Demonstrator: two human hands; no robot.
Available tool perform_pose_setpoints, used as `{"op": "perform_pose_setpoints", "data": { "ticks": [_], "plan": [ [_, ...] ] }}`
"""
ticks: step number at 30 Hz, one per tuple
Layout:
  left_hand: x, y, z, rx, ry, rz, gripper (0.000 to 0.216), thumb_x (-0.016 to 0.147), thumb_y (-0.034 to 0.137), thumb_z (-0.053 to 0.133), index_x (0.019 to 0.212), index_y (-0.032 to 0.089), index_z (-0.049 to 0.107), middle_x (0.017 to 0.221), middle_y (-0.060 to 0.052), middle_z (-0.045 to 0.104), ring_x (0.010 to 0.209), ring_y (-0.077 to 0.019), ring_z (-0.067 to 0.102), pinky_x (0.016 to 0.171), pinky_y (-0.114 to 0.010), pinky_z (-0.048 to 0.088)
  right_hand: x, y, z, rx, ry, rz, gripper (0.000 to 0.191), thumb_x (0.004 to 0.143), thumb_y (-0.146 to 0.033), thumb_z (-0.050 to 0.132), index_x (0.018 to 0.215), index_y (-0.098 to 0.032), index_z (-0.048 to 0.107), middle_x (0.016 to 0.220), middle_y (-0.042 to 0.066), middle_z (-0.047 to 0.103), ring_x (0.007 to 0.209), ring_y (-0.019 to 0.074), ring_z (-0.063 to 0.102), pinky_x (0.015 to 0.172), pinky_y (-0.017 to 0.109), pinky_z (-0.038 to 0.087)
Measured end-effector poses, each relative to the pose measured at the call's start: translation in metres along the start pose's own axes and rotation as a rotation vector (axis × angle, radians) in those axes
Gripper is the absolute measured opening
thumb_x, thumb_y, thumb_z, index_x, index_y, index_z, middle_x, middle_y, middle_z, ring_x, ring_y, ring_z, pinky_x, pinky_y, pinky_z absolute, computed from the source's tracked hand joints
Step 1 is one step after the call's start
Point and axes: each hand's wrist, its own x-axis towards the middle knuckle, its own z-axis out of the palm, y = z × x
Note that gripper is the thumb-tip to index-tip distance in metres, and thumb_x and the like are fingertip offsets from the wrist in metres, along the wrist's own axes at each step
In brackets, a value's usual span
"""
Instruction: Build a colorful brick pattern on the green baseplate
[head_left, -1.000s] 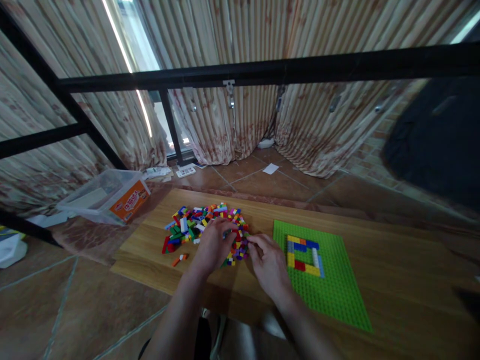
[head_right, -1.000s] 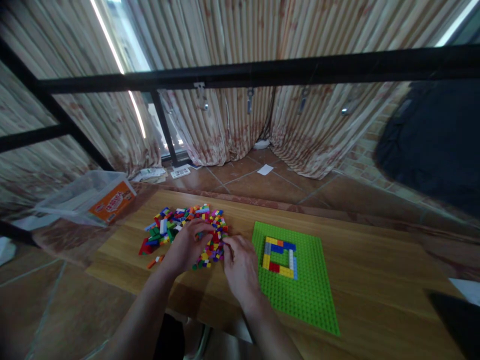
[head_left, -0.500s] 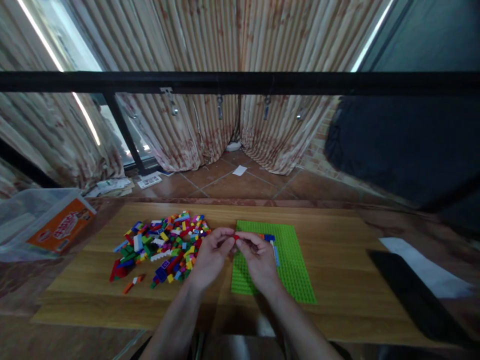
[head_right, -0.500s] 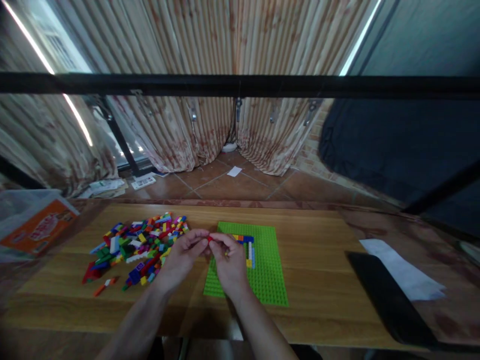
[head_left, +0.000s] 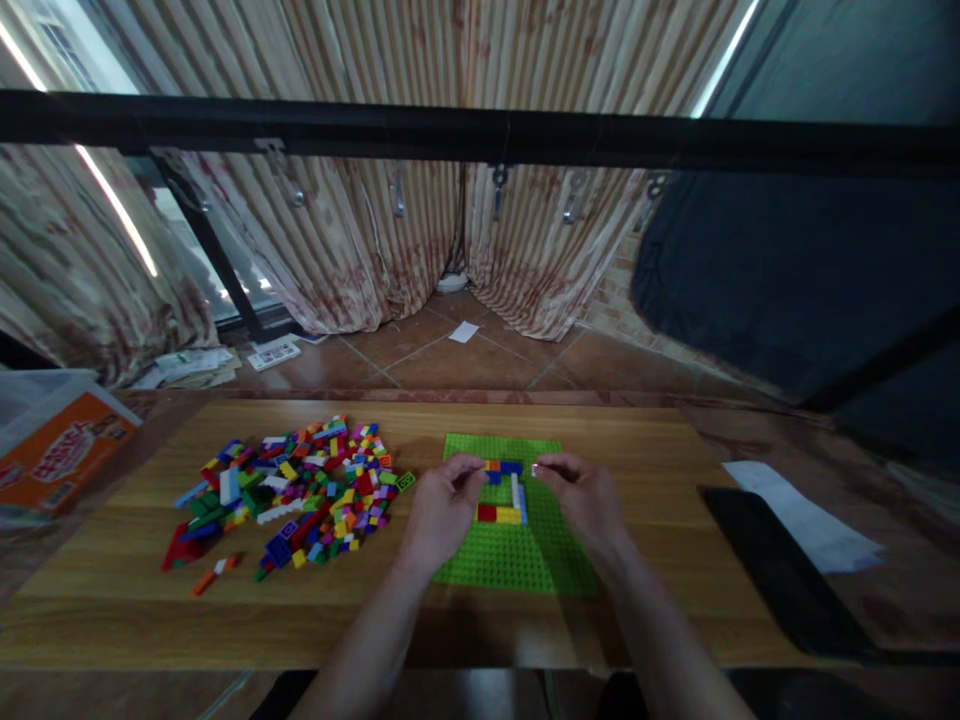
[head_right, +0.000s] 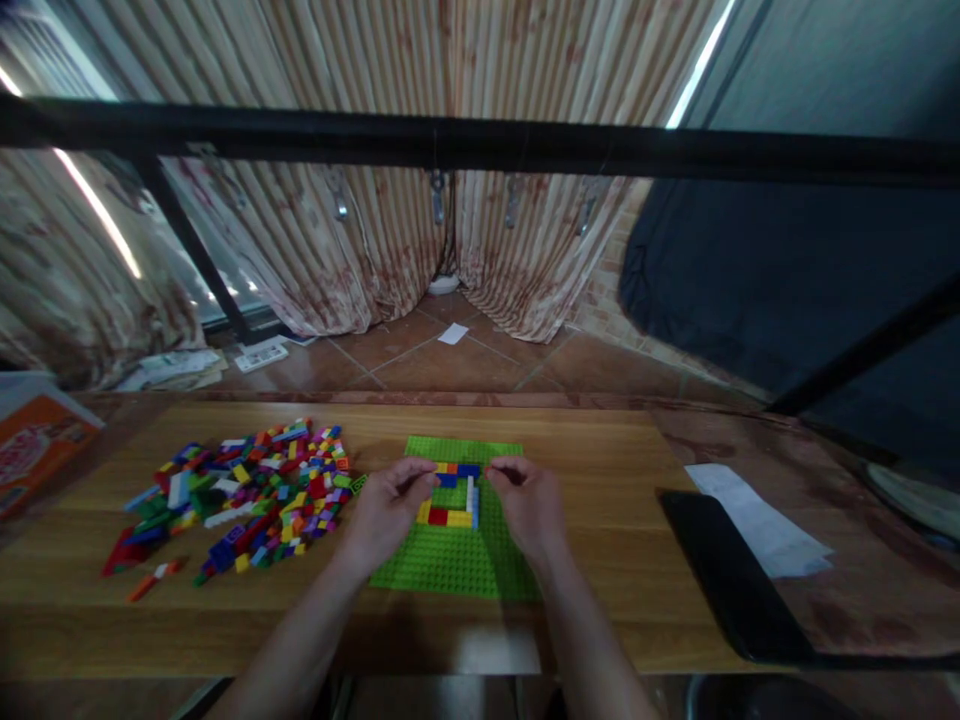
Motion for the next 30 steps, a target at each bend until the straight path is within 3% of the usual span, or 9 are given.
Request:
{"op": "perform_pose_setpoints", "data": {
  "ticks": [3,9,16,30],
  "plan": [
    [0.001,-0.003,0.0,0.093,0.03,-0.002,0.013,0.084,0.023,0.056,0.087,0.018,0.068,0.083,-0.002,0.072,0.077,-0.0164,0.066,0.071,-0.026,0.049,0.008,0.011,-0.008,-0.131,-0.026,0.015,0.022,0.067,-0.04,0.068,0.075,-0.02,0.074,0.077,0.004,0.075,0.074,0.0217,0.067,0.073,0.035,0.05],
    [-0.001,0.001,-0.003,0.264,0.03,-0.016,0.015,0.085,0.018,0.054,0.089,0.019,0.068,0.084,-0.002,0.074,0.077,-0.0164,0.067,0.072,-0.026,0.048,0.009,0.012,-0.003,-0.331,-0.067,0.007,0.019,0.07,-0.036,0.065,0.078,-0.021,0.075,0.079,0.004,0.076,0.077,0.0213,0.068,0.075,0.034,0.05],
    [-0.001,0.001,-0.004,0.351,-0.003,-0.039,0.016,0.086,0.016,0.053,0.09,0.019,0.069,0.088,-0.004,0.074,0.08,-0.0168,0.067,0.075,-0.027,0.049,0.009,0.01,0.0,-0.368,-0.115,0.02,0.022,0.07,-0.037,0.066,0.081,-0.021,0.076,0.081,0.004,0.076,0.078,0.0211,0.068,0.074,0.033,0.049],
    [-0.002,0.002,-0.004,0.423,-0.013,-0.048,0.016,0.087,0.016,0.053,0.093,0.02,0.067,0.09,-0.002,0.074,0.083,-0.0163,0.068,0.079,-0.027,0.051,0.005,0.001,0.008,-0.46,-0.086,0.007,0.022,0.072,-0.035,0.064,0.084,-0.02,0.076,0.082,0.005,0.076,0.077,0.0218,0.07,0.073,0.033,0.05]
  ]
}}
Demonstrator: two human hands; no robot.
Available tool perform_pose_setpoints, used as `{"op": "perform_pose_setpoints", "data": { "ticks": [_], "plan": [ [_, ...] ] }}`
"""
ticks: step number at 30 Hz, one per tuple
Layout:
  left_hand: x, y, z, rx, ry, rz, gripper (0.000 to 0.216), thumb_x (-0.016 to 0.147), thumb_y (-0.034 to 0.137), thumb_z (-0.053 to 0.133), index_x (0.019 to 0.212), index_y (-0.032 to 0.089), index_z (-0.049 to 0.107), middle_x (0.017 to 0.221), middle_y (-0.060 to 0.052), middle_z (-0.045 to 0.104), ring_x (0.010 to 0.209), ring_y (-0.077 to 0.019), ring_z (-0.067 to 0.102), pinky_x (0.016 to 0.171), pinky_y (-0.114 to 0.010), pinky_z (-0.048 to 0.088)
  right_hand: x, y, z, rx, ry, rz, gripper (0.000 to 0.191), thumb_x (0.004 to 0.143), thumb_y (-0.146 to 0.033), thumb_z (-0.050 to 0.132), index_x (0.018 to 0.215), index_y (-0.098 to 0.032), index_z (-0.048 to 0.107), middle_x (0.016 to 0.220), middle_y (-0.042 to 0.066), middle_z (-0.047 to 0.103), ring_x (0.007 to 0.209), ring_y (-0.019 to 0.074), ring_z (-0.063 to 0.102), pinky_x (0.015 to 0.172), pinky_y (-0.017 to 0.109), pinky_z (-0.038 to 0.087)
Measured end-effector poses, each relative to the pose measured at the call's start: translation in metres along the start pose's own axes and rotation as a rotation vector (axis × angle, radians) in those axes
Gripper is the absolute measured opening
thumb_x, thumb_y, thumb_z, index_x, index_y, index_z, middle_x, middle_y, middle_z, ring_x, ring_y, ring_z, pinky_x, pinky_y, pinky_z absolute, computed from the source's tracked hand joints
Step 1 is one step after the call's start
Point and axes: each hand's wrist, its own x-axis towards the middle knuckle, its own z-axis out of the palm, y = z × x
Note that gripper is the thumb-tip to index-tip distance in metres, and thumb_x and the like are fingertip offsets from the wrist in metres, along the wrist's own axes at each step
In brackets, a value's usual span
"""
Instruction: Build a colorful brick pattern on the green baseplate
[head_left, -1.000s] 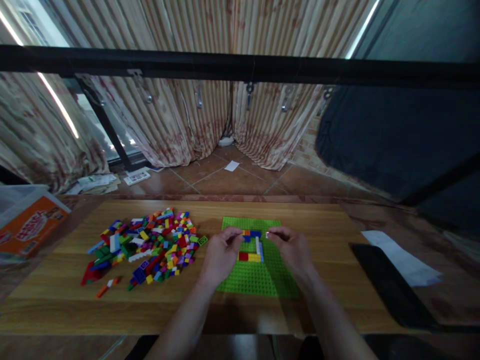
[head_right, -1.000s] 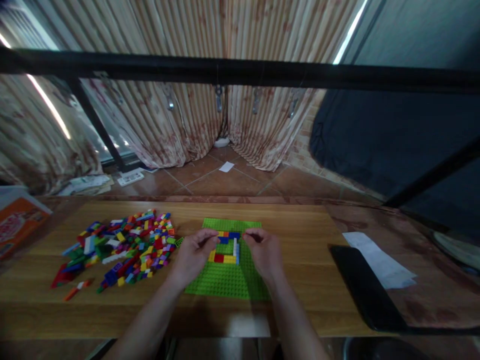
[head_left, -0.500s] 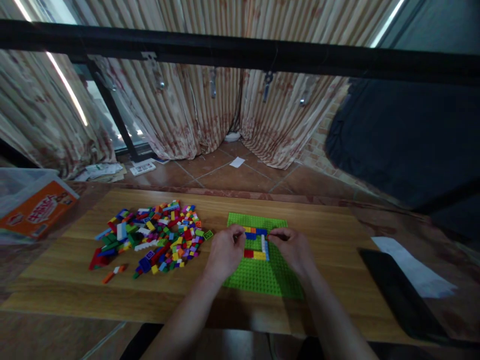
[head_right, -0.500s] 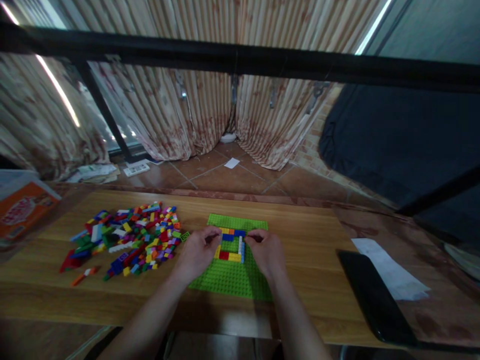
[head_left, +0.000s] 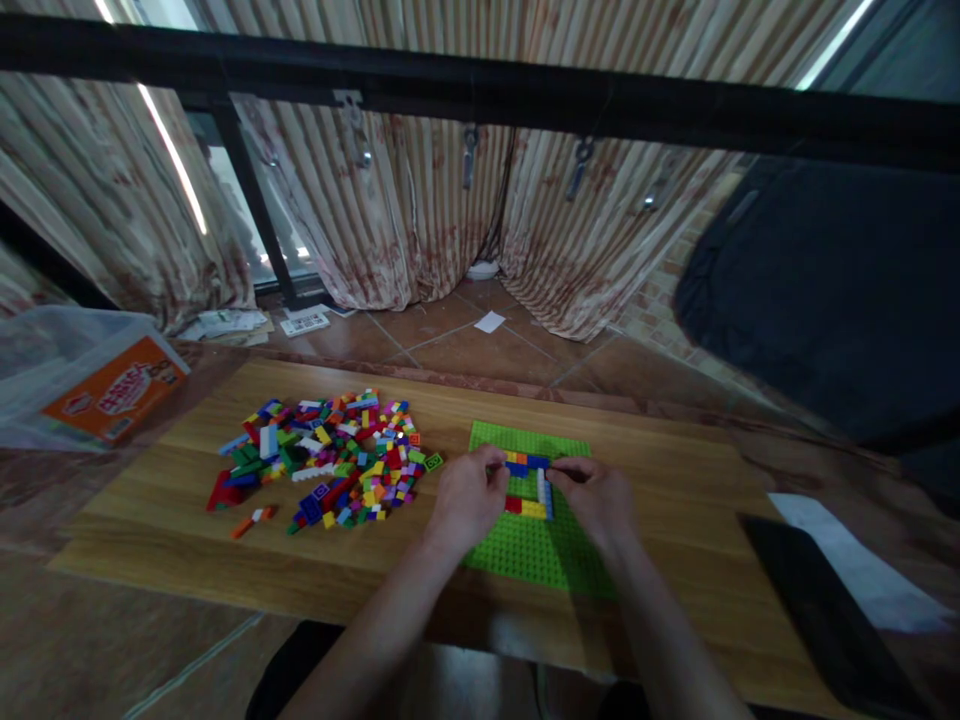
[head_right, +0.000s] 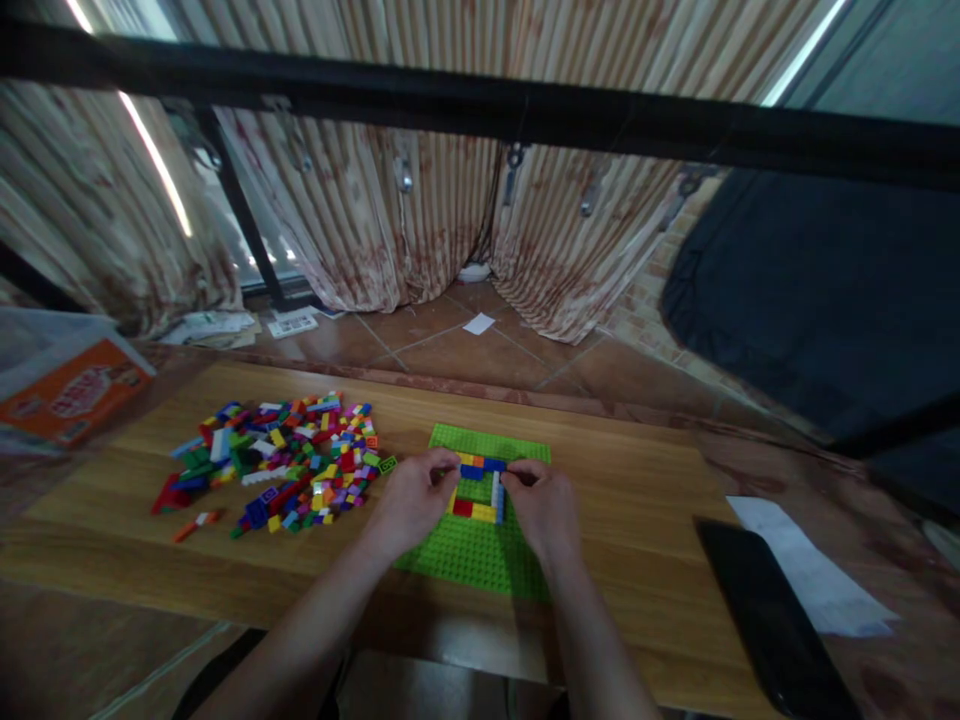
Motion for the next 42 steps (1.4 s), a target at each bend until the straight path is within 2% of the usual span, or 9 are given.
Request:
{"op": "perform_pose_setpoints", "data": {
  "ticks": [7,13,19,27,42],
  "plan": [
    [-0.001,0.001,0.0,0.015,0.001,-0.011,0.017,0.087,0.017,0.054,0.096,0.02,0.067,0.093,-0.003,0.074,0.083,-0.0165,0.068,0.08,-0.028,0.051,-0.004,-0.007,0.003,-0.048,0.009,-0.044,0.024,0.073,-0.036,0.061,0.081,-0.02,0.076,0.08,0.005,0.076,0.074,0.0214,0.07,0.069,0.032,0.05],
    [-0.002,0.001,0.0,0.009,0.001,-0.001,0.017,0.086,0.016,0.053,0.096,0.02,0.067,0.092,-0.003,0.074,0.083,-0.0165,0.068,0.079,-0.027,0.051,0.001,0.003,0.001,-0.029,-0.001,-0.096,0.028,0.077,-0.037,0.056,0.085,-0.019,0.075,0.084,0.006,0.076,0.079,0.0222,0.07,0.074,0.033,0.051],
    [-0.002,0.002,-0.001,0.007,-0.01,-0.007,0.018,0.087,0.015,0.053,0.096,0.02,0.067,0.092,-0.003,0.074,0.084,-0.0166,0.069,0.078,-0.027,0.051,0.006,0.009,0.002,0.047,-0.01,-0.034,0.029,0.074,-0.033,0.061,0.095,-0.017,0.073,0.085,0.008,0.076,0.079,0.0224,0.071,0.073,0.033,0.051],
    [-0.003,0.004,0.0,0.031,-0.011,-0.008,0.018,0.086,0.015,0.054,0.098,0.018,0.067,0.093,-0.005,0.074,0.084,-0.018,0.069,0.077,-0.028,0.051,0.008,0.008,0.005,0.025,0.012,0.017,0.03,0.07,-0.032,0.064,0.094,-0.016,0.072,0.077,0.007,0.075,0.07,0.0206,0.069,0.067,0.031,0.049],
    [-0.006,0.002,0.004,0.033,0.011,0.008,0.02,0.085,0.014,0.053,0.097,0.02,0.068,0.092,-0.003,0.074,0.083,-0.0179,0.069,0.079,-0.029,0.051,0.01,0.009,0.01,0.05,0.016,0.0,0.031,0.069,-0.029,0.061,0.094,-0.016,0.073,0.071,0.004,0.073,0.062,0.0171,0.065,0.059,0.027,0.048]
  ]
}}
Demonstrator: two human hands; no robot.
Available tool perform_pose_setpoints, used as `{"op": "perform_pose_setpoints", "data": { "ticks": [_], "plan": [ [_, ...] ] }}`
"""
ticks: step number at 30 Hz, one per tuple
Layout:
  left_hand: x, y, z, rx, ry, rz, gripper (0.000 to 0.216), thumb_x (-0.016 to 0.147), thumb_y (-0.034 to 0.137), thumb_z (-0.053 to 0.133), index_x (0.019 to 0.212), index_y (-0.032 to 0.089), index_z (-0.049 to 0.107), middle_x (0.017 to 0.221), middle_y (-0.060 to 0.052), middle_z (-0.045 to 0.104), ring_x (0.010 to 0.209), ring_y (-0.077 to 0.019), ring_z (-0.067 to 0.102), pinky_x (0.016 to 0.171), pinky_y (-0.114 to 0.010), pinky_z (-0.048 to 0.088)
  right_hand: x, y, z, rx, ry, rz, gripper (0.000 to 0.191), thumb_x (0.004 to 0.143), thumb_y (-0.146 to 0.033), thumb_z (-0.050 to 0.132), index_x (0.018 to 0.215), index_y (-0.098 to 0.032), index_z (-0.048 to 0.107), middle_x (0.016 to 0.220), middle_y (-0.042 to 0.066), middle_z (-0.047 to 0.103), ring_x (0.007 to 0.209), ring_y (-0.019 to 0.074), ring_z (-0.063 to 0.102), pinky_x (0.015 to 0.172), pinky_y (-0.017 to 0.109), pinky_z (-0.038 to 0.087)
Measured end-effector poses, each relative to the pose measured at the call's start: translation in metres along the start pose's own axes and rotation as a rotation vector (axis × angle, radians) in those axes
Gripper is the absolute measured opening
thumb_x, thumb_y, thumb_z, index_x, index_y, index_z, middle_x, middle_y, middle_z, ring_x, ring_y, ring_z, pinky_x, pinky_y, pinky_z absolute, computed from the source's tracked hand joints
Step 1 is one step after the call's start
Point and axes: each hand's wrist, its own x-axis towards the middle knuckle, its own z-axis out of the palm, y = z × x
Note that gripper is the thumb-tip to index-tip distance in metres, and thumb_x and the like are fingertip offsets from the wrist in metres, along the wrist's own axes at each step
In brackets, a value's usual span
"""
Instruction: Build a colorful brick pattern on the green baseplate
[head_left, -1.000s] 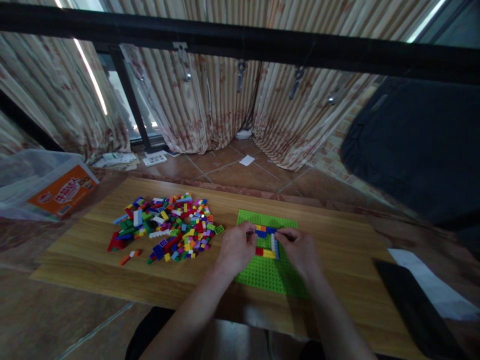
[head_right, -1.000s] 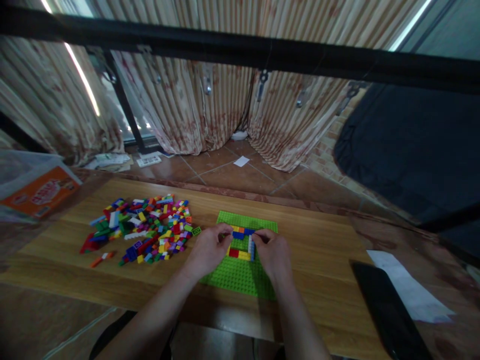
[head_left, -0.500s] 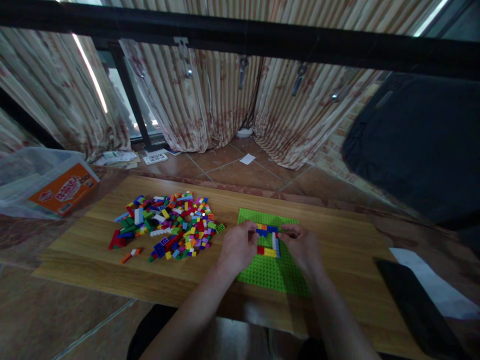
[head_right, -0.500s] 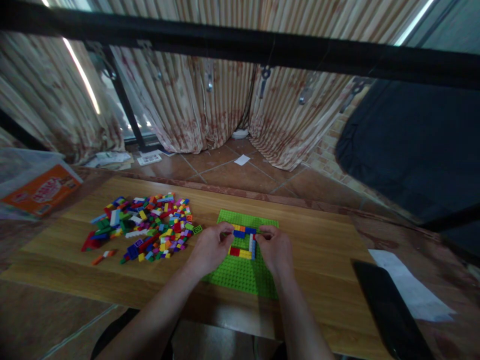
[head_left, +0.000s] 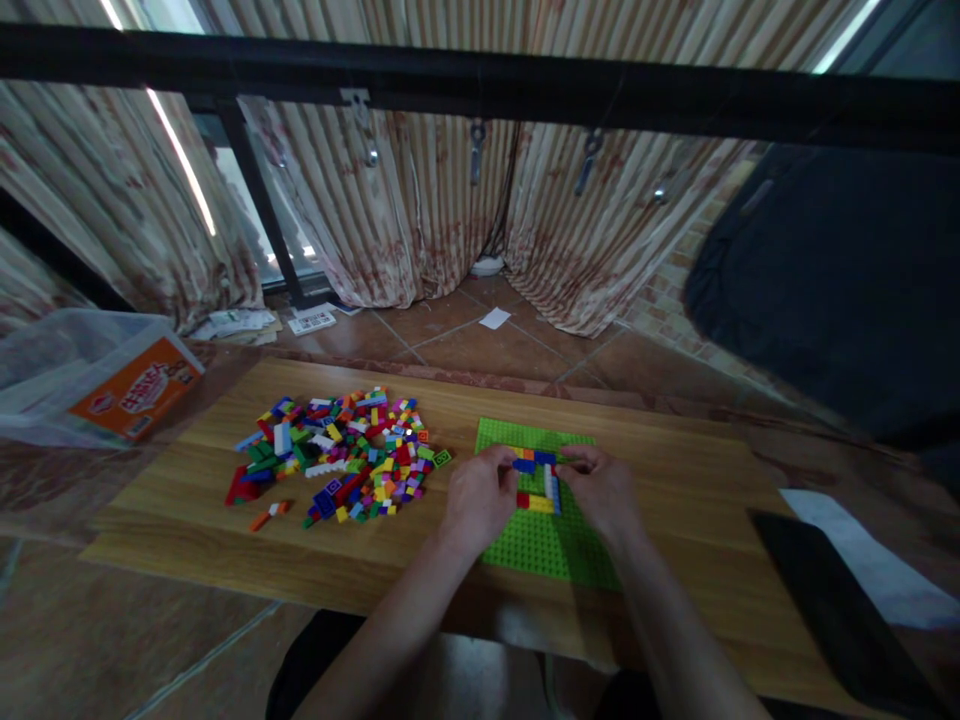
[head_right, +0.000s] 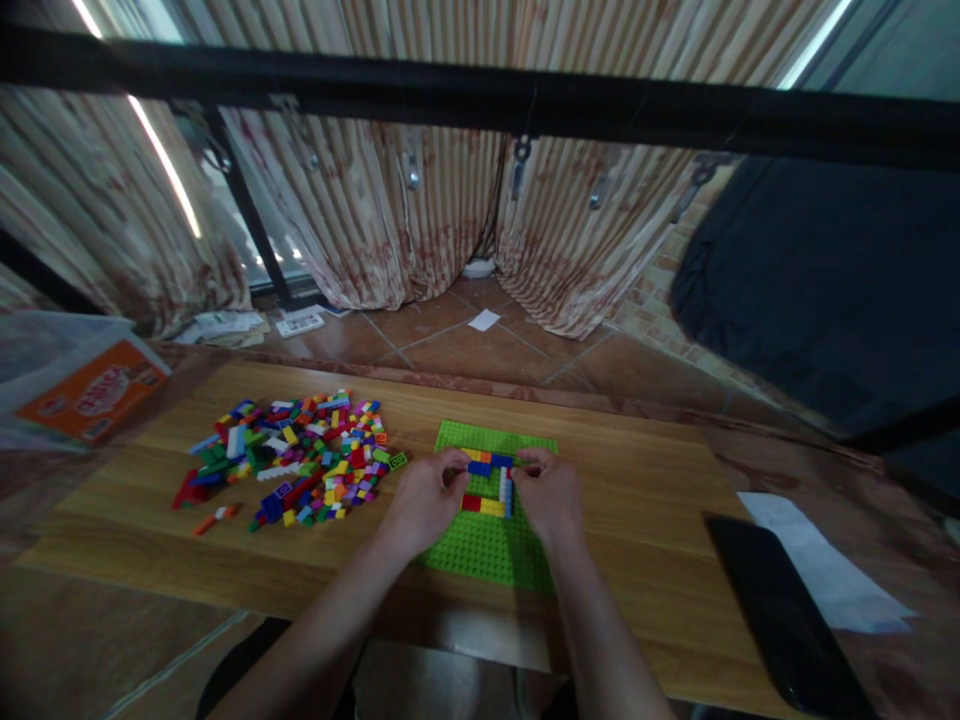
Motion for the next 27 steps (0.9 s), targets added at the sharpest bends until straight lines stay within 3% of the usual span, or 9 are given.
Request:
{"op": "perform_pose_setpoints", "data": {
  "ticks": [11,15,19,22,27],
  "plan": [
    [0.0,0.001,-0.003,-0.011,0.023,0.013,0.019,0.086,0.017,0.052,0.094,0.021,0.069,0.089,-0.002,0.075,0.082,-0.0174,0.068,0.077,-0.028,0.051,-0.003,0.004,-0.002,-0.031,0.01,-0.037,0.03,0.075,-0.03,0.057,0.097,-0.017,0.071,0.081,0.008,0.076,0.074,0.0217,0.069,0.069,0.033,0.051],
    [0.002,0.0,-0.01,-0.091,0.084,-0.005,0.019,0.087,0.02,0.052,0.094,0.022,0.069,0.089,-0.001,0.075,0.082,-0.017,0.069,0.077,-0.027,0.052,-0.006,-0.003,-0.005,-0.005,0.151,-0.019,0.034,0.076,-0.036,0.056,0.098,-0.015,0.072,0.084,0.01,0.076,0.075,0.0245,0.069,0.069,0.036,0.051],
    [0.001,0.002,-0.013,-0.228,0.189,0.03,0.02,0.089,0.022,0.051,0.098,0.022,0.069,0.091,-0.001,0.074,0.082,-0.0157,0.068,0.077,-0.026,0.054,-0.014,-0.017,-0.001,0.07,0.24,-0.121,0.037,0.08,-0.043,0.054,0.1,-0.017,0.071,0.091,0.012,0.075,0.083,0.026,0.069,0.075,0.037,0.052],
    [-0.004,0.007,-0.013,-0.284,0.269,0.095,0.021,0.092,0.023,0.049,0.101,0.023,0.068,0.096,-0.001,0.074,0.087,-0.0151,0.068,0.08,-0.025,0.054,-0.025,-0.028,0.011,0.154,0.187,-0.184,0.037,0.081,-0.047,0.055,0.097,-0.018,0.07,0.095,0.012,0.075,0.086,0.0251,0.069,0.077,0.036,0.053],
    [-0.01,0.013,-0.019,-0.323,0.337,0.194,0.021,0.093,0.023,0.048,0.102,0.021,0.068,0.099,-0.003,0.074,0.092,-0.0157,0.068,0.088,-0.027,0.054,-0.048,-0.046,0.038,0.216,-0.039,-0.294,0.032,0.084,-0.04,0.051,0.098,-0.019,0.069,0.097,0.01,0.074,0.082,0.0214,0.068,0.074,0.032,0.053]
  ]
}}
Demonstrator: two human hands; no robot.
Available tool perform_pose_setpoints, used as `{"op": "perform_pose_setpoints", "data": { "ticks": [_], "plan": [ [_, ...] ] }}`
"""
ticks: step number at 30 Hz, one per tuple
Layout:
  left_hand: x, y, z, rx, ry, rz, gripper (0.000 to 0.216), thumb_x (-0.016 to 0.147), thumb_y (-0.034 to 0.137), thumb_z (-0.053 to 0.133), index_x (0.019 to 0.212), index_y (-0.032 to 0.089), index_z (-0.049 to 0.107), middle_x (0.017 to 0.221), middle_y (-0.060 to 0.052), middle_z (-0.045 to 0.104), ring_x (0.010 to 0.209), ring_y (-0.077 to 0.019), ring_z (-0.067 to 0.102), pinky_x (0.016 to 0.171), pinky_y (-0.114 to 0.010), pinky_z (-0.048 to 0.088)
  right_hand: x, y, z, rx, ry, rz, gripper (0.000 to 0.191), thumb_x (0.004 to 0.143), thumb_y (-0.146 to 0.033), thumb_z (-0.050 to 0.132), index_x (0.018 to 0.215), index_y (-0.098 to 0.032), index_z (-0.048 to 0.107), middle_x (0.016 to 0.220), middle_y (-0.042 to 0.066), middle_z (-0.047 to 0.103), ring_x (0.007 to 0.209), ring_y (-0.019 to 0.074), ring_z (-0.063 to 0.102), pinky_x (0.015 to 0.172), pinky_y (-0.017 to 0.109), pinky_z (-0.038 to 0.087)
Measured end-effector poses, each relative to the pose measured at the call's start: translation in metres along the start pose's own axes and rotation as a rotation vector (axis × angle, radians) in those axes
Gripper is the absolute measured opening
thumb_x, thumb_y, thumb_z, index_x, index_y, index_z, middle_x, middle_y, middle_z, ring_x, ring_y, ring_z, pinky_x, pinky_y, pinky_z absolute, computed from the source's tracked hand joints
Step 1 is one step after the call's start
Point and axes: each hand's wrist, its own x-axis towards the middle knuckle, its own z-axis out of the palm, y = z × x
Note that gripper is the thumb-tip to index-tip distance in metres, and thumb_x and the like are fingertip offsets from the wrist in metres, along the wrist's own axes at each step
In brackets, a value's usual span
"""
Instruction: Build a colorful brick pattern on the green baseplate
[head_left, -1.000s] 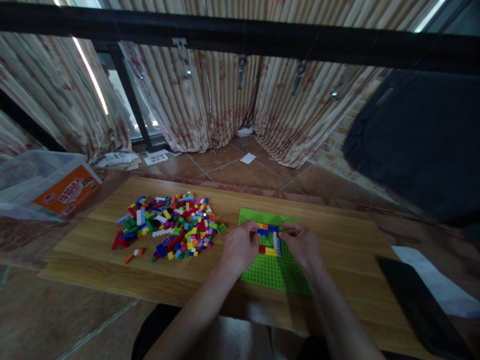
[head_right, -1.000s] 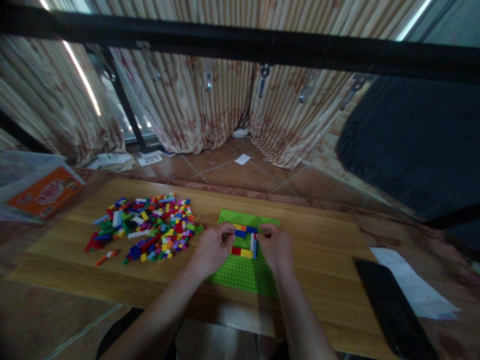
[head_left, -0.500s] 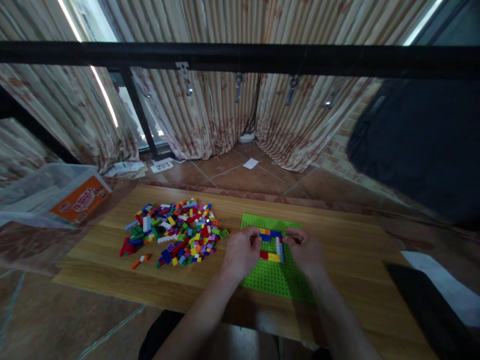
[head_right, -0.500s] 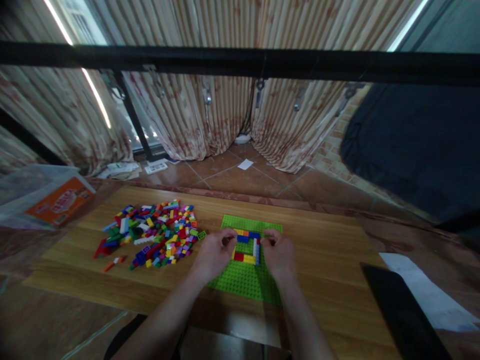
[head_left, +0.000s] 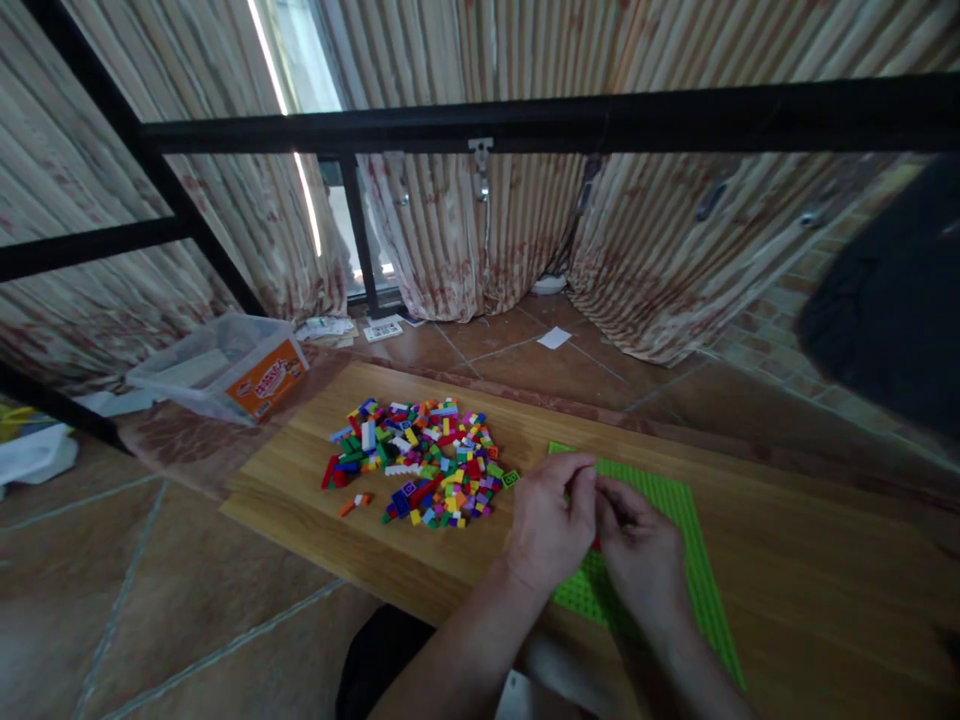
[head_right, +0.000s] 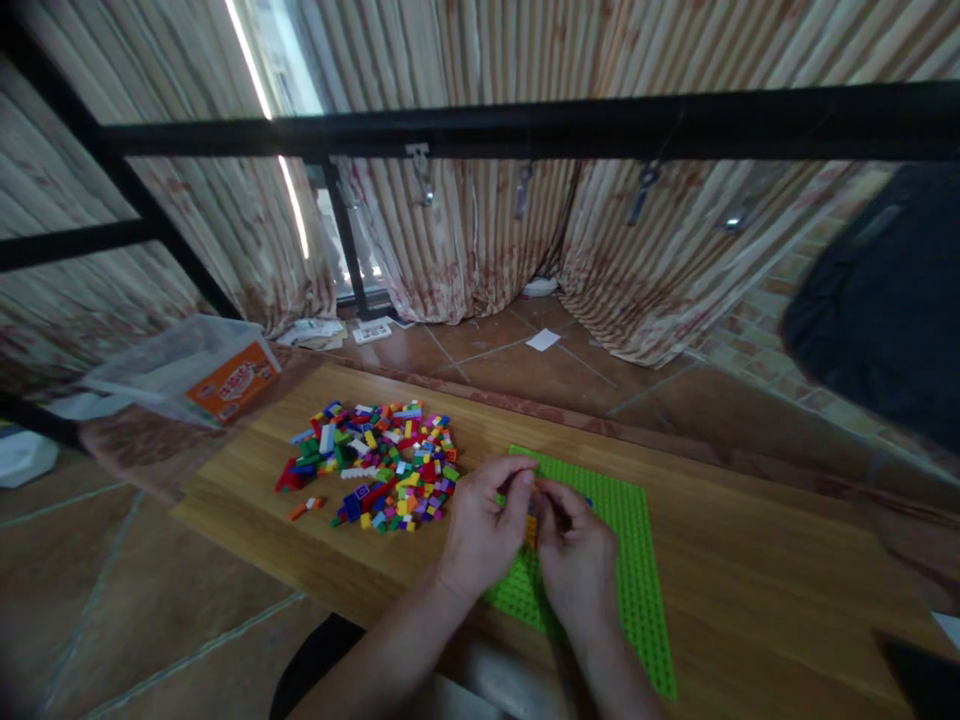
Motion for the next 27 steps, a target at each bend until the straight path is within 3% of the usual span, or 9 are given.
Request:
{"op": "perform_pose_setpoints", "data": {
  "ticks": [5,9,12,15,20,23,27],
  "plan": [
    [0.005,0.002,-0.014,-0.035,0.072,-0.035,0.021,0.093,0.02,0.049,0.102,0.021,0.068,0.1,-0.003,0.074,0.095,-0.0164,0.068,0.089,-0.028,0.054,-0.015,-0.011,0.033,-0.087,-0.217,-0.183,0.022,0.072,-0.026,0.054,0.082,-0.02,0.072,0.079,0.009,0.073,0.075,0.0235,0.068,0.065,0.03,0.051],
    [0.01,-0.001,-0.028,-0.063,0.108,-0.038,0.021,0.092,0.021,0.05,0.1,0.021,0.069,0.099,-0.003,0.074,0.092,-0.0157,0.067,0.086,-0.027,0.054,-0.024,-0.019,0.057,-0.128,-0.35,-0.241,0.022,0.074,-0.024,0.052,0.068,-0.022,0.073,0.058,0.007,0.066,0.064,0.0231,0.065,0.062,0.031,0.051],
    [0.016,-0.009,-0.044,-0.137,0.237,-0.07,0.019,0.09,0.022,0.052,0.096,0.02,0.07,0.09,-0.002,0.073,0.084,-0.0144,0.066,0.078,-0.025,0.053,-0.029,-0.029,0.073,-0.094,-0.339,-0.314,0.024,0.077,-0.018,0.05,0.081,-0.022,0.074,0.073,0.007,0.07,0.073,0.0217,0.065,0.069,0.031,0.052],
    [0.026,-0.018,-0.066,-0.287,0.446,-0.15,0.016,0.087,0.025,0.056,0.091,0.018,0.069,0.08,-0.001,0.07,0.074,-0.0123,0.063,0.069,-0.023,0.051,-0.032,-0.04,0.088,-0.099,-0.264,-0.393,0.028,0.082,-0.015,0.05,0.1,-0.022,0.071,0.099,0.008,0.07,0.092,0.0215,0.064,0.08,0.035,0.053],
    [0.033,-0.028,-0.114,-0.503,0.774,-0.19,0.013,0.076,0.026,0.065,0.084,0.016,0.07,0.068,0.001,0.065,0.061,-0.0085,0.056,0.058,-0.02,0.045,-0.038,-0.055,0.118,-0.215,-0.231,-0.592,0.027,0.09,-0.019,0.051,0.112,-0.023,0.067,0.115,0.009,0.063,0.107,0.0244,0.055,0.091,0.044,0.048],
    [0.031,-0.031,-0.137,-0.54,0.88,-0.178,0.013,0.073,0.026,0.067,0.081,0.015,0.07,0.065,0.002,0.063,0.056,-0.0068,0.051,0.056,-0.019,0.041,-0.042,-0.062,0.136,-0.293,-0.318,-0.648,0.036,0.087,-0.018,0.054,0.121,-0.026,0.063,0.13,0.01,0.056,0.119,0.0274,0.048,0.098,0.049,0.044],
    [0.029,-0.032,-0.149,-0.561,0.916,-0.169,0.013,0.07,0.024,0.067,0.079,0.014,0.07,0.062,0.003,0.061,0.054,-0.0057,0.048,0.054,-0.018,0.038,-0.041,-0.067,0.153,-0.384,-0.437,-0.636,0.051,0.083,-0.021,0.059,0.133,-0.027,0.054,0.15,0.011,0.039,0.138,0.0334,0.03,0.108,0.058,0.032]
  ]
}}
